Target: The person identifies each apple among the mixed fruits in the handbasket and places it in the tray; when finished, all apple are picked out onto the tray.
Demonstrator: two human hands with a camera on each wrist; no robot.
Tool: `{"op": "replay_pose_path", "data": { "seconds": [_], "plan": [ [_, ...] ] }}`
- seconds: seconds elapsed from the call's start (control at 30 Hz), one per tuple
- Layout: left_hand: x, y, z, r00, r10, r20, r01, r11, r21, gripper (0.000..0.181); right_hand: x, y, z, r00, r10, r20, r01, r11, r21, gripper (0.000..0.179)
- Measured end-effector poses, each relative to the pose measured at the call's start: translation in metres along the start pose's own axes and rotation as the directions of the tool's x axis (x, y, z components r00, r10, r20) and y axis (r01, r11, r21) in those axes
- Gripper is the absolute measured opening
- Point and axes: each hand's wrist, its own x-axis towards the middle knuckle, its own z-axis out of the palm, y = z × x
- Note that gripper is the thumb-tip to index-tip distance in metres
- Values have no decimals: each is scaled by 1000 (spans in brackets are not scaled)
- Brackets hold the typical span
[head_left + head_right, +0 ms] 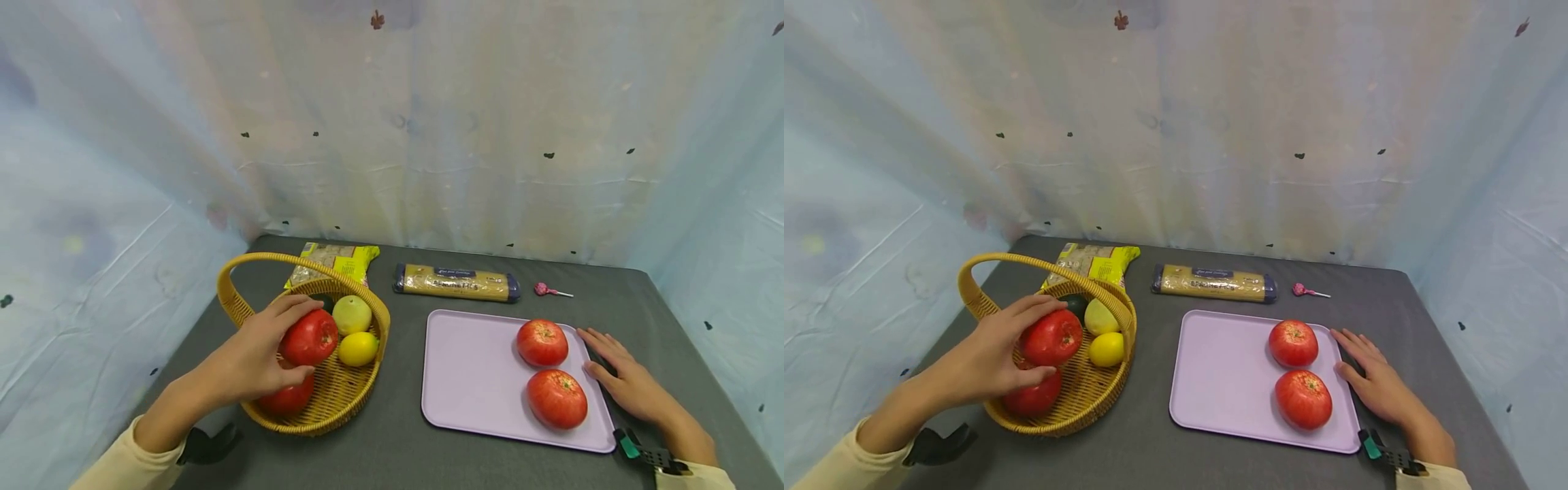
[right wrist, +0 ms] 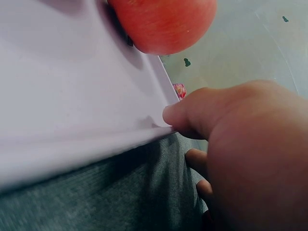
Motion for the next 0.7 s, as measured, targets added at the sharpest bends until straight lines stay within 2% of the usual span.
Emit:
{"op": "replay_pose_path", "data": {
  "seconds": [0.1,0.2,0.43,0.6,0.7],
  "plan": [
    [-2,7,3,997,66,-27,-67,996,-56,88,0,0,0,1000,-2,-3,2,1000,1,69],
    [-3,15,4,991,133,-35,-136,982,-130,90,0,0,0,1000,-1,-2,1,1000,3,69],
    [2,40,12,960,268,-78,-279,932,-230,87,0,1,0,1000,3,2,-3,1000,5,69],
    [12,59,20,949,304,-79,-313,902,-296,88,-1,2,0,1000,2,1,-2,1000,8,69],
    [19,69,26,953,296,-68,-301,895,-329,90,-1,1,0,1000,6,2,-6,1000,7,69]
  ]
}}
